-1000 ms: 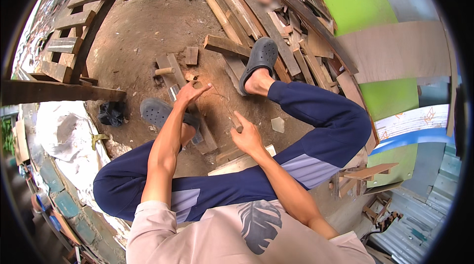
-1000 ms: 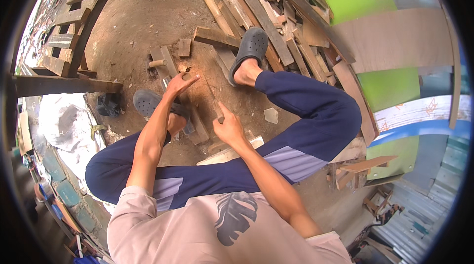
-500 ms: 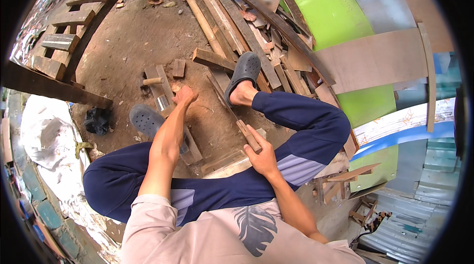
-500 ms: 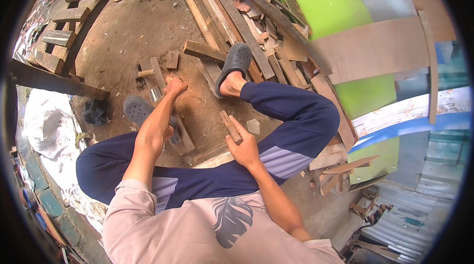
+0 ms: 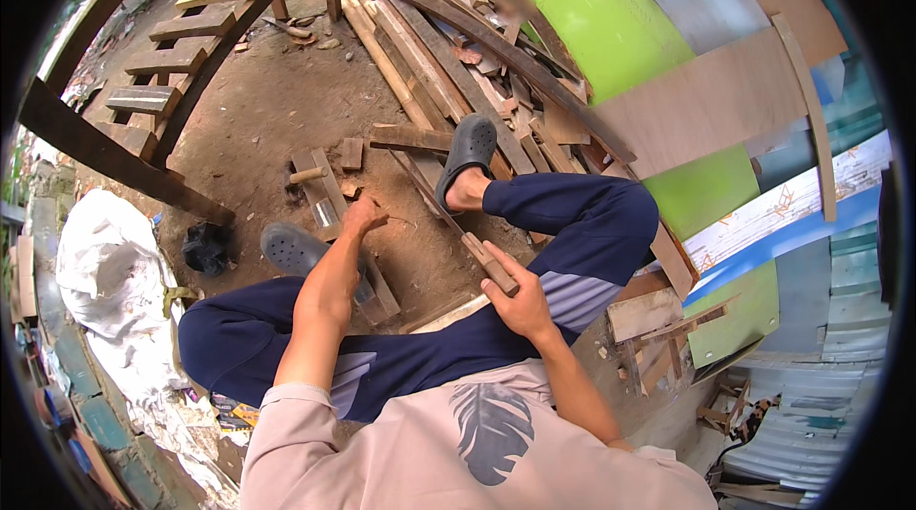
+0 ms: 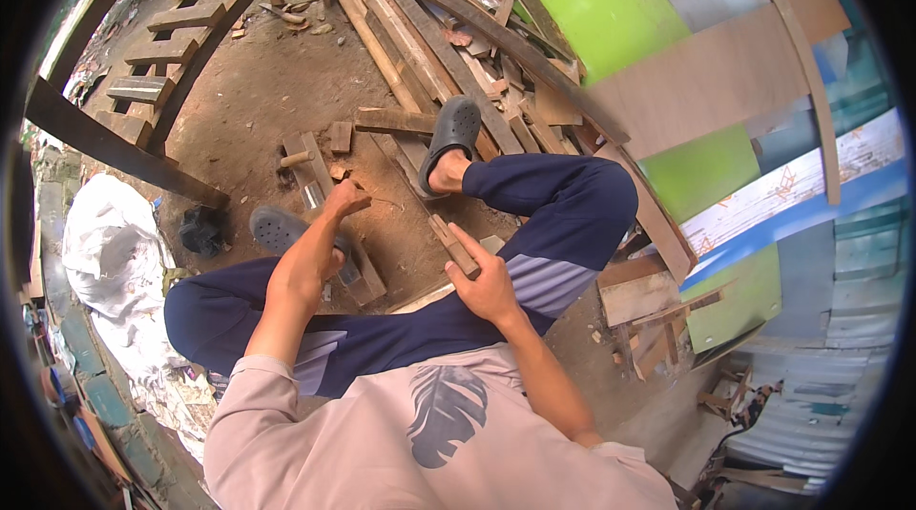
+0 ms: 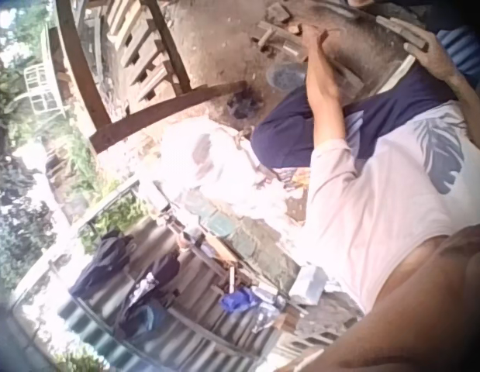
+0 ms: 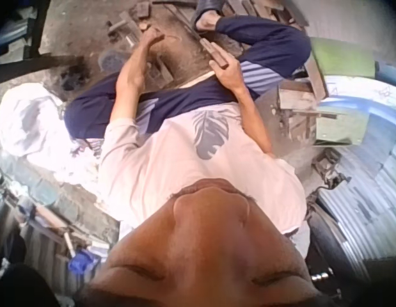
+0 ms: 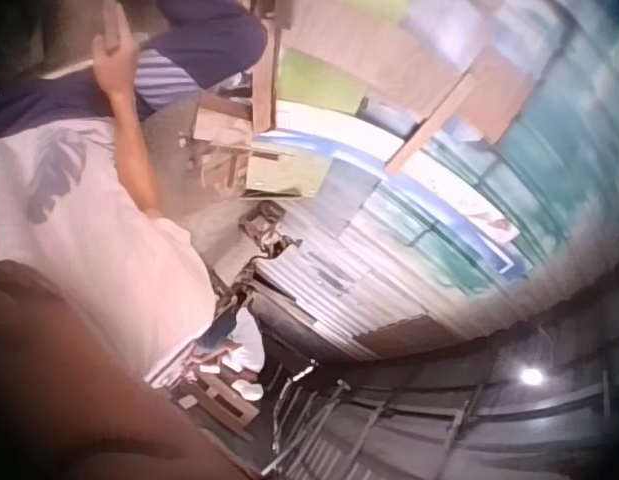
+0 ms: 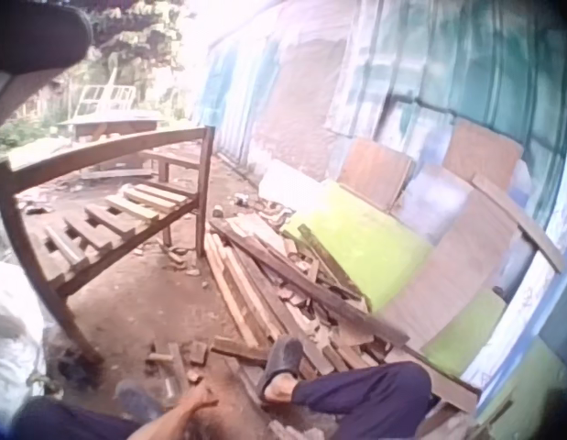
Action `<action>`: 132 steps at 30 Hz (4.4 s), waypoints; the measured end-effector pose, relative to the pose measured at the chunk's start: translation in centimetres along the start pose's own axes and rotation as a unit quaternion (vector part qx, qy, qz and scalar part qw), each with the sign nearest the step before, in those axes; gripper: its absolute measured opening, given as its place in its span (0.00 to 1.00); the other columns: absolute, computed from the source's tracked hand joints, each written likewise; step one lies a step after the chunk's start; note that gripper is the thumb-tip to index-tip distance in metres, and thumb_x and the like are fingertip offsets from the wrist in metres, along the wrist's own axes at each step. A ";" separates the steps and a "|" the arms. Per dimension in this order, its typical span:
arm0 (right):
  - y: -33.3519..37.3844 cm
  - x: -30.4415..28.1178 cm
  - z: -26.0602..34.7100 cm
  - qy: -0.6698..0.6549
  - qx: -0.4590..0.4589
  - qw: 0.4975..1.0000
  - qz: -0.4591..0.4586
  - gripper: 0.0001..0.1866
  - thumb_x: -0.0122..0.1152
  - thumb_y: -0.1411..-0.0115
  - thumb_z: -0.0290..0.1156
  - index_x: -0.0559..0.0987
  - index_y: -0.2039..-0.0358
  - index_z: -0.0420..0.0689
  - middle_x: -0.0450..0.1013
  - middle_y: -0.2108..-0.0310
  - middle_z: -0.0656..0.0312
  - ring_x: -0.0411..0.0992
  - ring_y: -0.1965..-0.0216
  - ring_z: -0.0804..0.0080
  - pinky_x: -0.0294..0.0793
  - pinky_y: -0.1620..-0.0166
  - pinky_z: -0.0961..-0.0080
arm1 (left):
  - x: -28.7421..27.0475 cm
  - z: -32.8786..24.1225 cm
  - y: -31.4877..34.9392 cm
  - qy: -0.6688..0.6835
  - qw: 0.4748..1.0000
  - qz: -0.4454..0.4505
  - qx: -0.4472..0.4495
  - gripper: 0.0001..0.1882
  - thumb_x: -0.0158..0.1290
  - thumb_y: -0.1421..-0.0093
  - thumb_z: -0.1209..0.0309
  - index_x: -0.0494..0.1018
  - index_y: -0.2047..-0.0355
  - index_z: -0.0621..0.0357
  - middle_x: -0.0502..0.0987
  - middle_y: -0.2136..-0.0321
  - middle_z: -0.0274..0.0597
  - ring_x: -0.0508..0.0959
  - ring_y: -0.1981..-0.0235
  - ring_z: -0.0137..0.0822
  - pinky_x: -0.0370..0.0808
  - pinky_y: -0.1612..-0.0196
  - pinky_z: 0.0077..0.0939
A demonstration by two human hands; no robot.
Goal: The person sits on the ground and uses a chisel to carve and shape a small wooden piece. They then fit the piece into a wooden frame, adjust it, and use a hammer to secure it in place.
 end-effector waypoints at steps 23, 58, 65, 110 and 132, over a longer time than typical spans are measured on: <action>-11.0 3.0 -3.0 0.100 0.000 0.974 0.201 0.29 0.62 0.39 0.36 0.73 0.38 0.41 0.77 0.76 0.41 0.79 0.71 0.48 0.76 0.61 0.58 | 4.8 3.3 6.8 -0.095 0.988 -0.103 0.058 0.22 0.47 0.32 0.54 0.81 0.60 0.60 0.79 0.50 0.51 0.71 0.40 0.51 0.48 0.33 0.76; -15.2 18.4 -15.6 0.387 0.109 0.709 0.579 0.65 0.66 0.45 0.25 0.22 0.26 0.50 0.74 0.45 0.38 0.74 0.44 0.45 0.73 0.42 0.55 | 8.7 11.0 8.9 0.537 0.776 -0.269 -0.194 0.47 0.68 0.51 0.63 0.48 0.40 0.62 0.69 0.48 0.62 0.78 0.51 0.51 0.78 0.53 0.39; -15.2 18.2 -16.4 0.397 0.101 0.719 0.562 0.62 0.63 0.43 0.32 0.22 0.27 0.47 0.74 0.45 0.38 0.74 0.43 0.45 0.73 0.41 0.55 | 8.3 10.1 7.7 0.419 0.835 -0.265 -0.239 0.45 0.68 0.52 0.62 0.51 0.42 0.60 0.67 0.48 0.62 0.74 0.48 0.57 0.71 0.44 0.49; -22.3 14.2 -5.6 -0.256 0.102 0.932 0.234 0.46 0.55 0.34 0.63 0.58 0.29 0.41 0.65 0.36 0.45 0.68 0.37 0.55 0.74 0.43 0.64 | 4.4 -1.6 14.2 0.330 0.831 -0.423 0.151 0.39 0.66 0.53 0.74 0.53 0.47 0.60 0.61 0.43 0.59 0.69 0.42 0.44 0.66 0.39 0.38; -19.9 9.5 -2.2 -0.249 -0.143 0.955 0.074 0.53 0.76 0.45 0.50 0.54 0.30 0.40 0.70 0.47 0.51 0.74 0.49 0.65 0.77 0.49 0.66 | 2.8 -4.4 14.2 0.757 0.652 0.030 -0.014 0.26 0.45 0.26 0.54 0.69 0.41 0.66 0.76 0.46 0.48 0.77 0.46 0.37 0.74 0.39 0.38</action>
Point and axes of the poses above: each hand's wrist, its own y-axis away from the middle knuckle, its own x-axis out of the palm, z = x × y, the point moved 2 cm from there along -y, towards the middle knuckle
